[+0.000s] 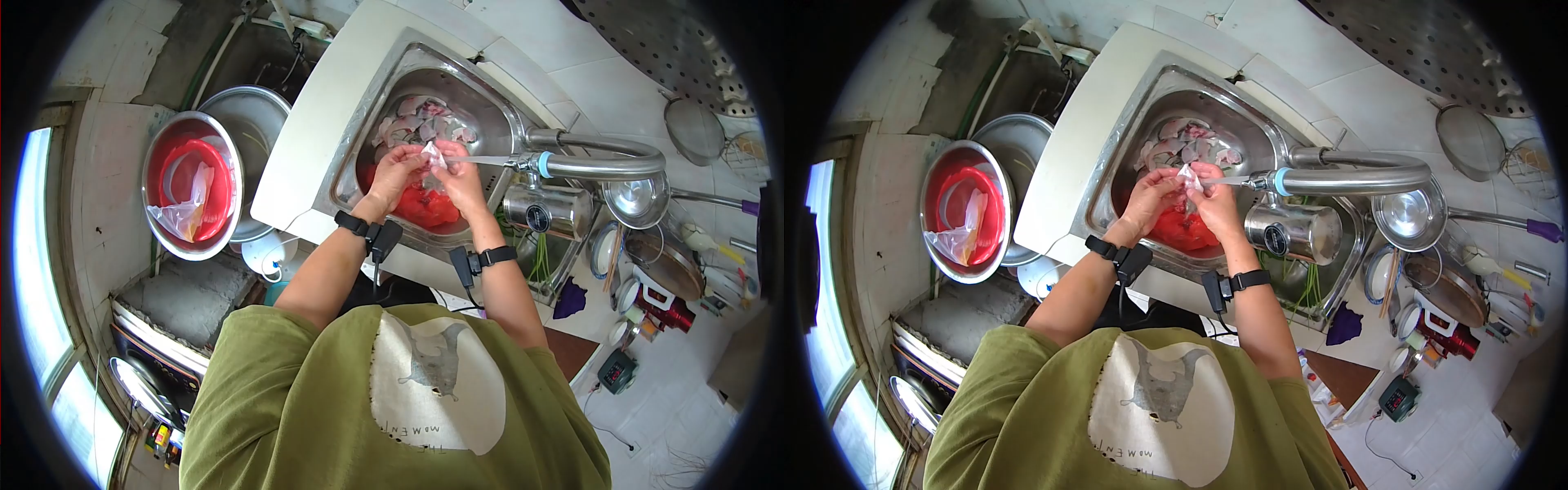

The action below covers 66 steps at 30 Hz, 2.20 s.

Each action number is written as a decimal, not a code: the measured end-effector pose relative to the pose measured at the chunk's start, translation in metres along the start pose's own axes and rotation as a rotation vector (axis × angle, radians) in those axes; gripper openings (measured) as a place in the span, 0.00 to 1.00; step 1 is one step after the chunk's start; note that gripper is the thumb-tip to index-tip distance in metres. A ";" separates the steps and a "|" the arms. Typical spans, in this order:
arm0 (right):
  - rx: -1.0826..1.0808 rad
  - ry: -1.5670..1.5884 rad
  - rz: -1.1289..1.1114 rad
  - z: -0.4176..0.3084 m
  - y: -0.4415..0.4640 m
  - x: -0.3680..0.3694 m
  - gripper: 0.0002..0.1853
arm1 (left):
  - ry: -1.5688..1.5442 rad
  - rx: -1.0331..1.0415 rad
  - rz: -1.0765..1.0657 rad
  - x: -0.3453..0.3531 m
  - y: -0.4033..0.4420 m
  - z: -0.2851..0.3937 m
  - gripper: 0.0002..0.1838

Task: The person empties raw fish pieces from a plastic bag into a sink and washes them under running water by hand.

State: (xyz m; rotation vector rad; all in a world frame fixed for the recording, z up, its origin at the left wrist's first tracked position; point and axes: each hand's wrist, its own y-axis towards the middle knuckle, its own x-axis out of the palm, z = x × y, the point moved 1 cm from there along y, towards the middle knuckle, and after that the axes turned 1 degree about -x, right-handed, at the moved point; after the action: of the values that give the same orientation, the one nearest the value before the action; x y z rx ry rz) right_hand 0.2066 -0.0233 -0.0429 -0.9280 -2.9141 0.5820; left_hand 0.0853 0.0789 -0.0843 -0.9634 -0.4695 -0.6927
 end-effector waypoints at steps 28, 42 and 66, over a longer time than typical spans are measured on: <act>0.221 -0.112 -0.276 0.007 0.012 -0.030 0.19 | 0.492 -0.009 0.019 -0.010 0.030 -0.006 0.08; 0.097 -0.169 -0.237 0.009 0.011 -0.029 0.20 | 0.221 -0.106 0.024 -0.012 0.030 -0.017 0.09; -0.018 -1.475 -0.181 0.103 0.017 -0.029 0.09 | 1.693 -0.049 -0.329 -0.018 0.015 -0.037 0.18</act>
State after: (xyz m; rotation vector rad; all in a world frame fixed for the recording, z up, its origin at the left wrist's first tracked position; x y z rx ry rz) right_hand 0.2259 -0.0621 -0.1422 -0.0953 -4.0427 1.8352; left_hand 0.0860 0.0583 -0.1227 -0.0852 0.9121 -1.5268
